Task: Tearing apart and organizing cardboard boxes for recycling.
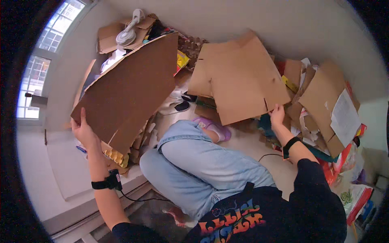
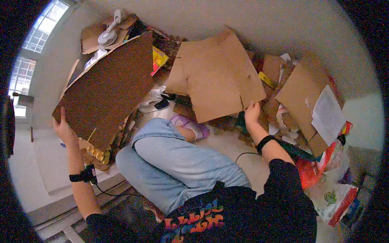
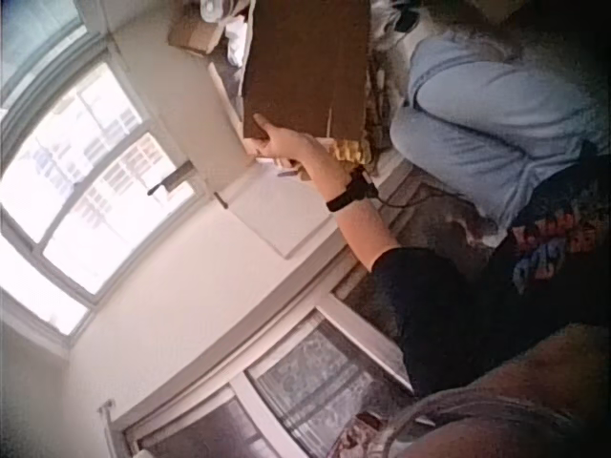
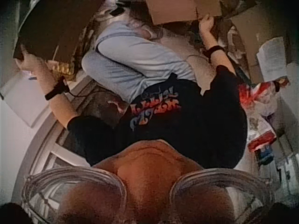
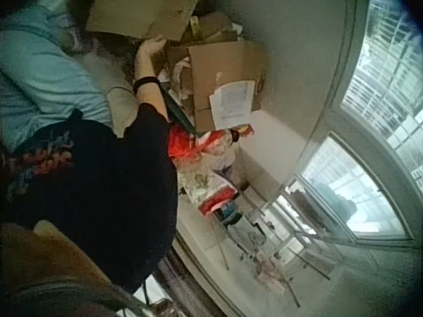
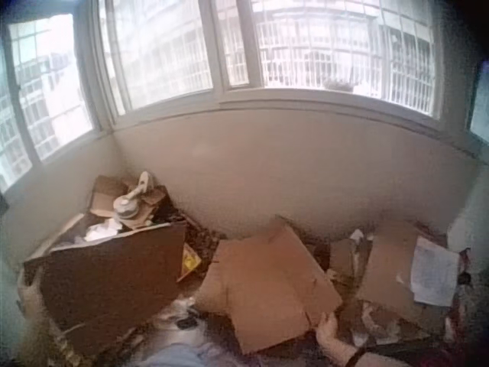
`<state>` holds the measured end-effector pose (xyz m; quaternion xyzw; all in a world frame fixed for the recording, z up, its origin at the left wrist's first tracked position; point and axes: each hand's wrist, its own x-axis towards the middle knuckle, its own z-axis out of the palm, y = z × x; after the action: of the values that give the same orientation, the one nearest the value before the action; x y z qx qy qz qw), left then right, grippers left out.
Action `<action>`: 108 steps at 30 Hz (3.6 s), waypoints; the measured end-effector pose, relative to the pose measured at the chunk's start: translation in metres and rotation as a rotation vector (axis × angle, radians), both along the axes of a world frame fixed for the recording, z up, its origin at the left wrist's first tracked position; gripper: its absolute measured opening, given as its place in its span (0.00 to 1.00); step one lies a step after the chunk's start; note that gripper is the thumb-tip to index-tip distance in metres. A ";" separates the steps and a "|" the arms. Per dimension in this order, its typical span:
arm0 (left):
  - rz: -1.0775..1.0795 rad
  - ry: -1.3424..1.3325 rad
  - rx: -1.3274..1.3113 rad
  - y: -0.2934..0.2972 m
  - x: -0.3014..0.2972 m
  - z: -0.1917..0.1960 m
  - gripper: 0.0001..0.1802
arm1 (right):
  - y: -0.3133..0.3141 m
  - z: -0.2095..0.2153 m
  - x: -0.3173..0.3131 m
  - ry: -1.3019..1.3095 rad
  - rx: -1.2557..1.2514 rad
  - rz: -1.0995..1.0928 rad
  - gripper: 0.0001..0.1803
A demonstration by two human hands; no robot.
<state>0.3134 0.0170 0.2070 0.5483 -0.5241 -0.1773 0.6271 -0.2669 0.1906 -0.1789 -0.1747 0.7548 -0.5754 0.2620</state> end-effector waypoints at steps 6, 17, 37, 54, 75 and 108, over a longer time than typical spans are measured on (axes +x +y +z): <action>0.026 0.010 0.022 -0.011 -0.003 -0.023 0.14 | -0.049 0.059 -0.042 0.331 0.246 0.012 0.15; 0.009 0.109 0.021 0.002 0.038 -0.015 0.13 | -0.102 0.157 -0.094 0.732 -0.164 -0.034 0.19; 0.018 0.145 0.018 0.007 0.030 -0.024 0.15 | -0.112 0.063 0.104 0.982 0.708 1.027 0.51; 0.019 0.037 0.184 0.000 0.022 -0.032 0.14 | -0.134 0.005 0.135 1.260 0.799 0.946 0.41; 0.180 0.126 0.052 0.037 0.082 -0.028 0.15 | -0.142 0.241 0.061 1.240 -0.098 0.625 0.28; 0.115 0.174 0.178 0.023 0.073 -0.045 0.15 | -0.131 0.023 0.138 1.623 0.504 1.203 0.29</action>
<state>0.3867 0.0398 0.1618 0.6132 -0.4178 -0.2338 0.6283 -0.1287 0.0601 -0.1561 -0.7970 0.5907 0.1150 -0.0521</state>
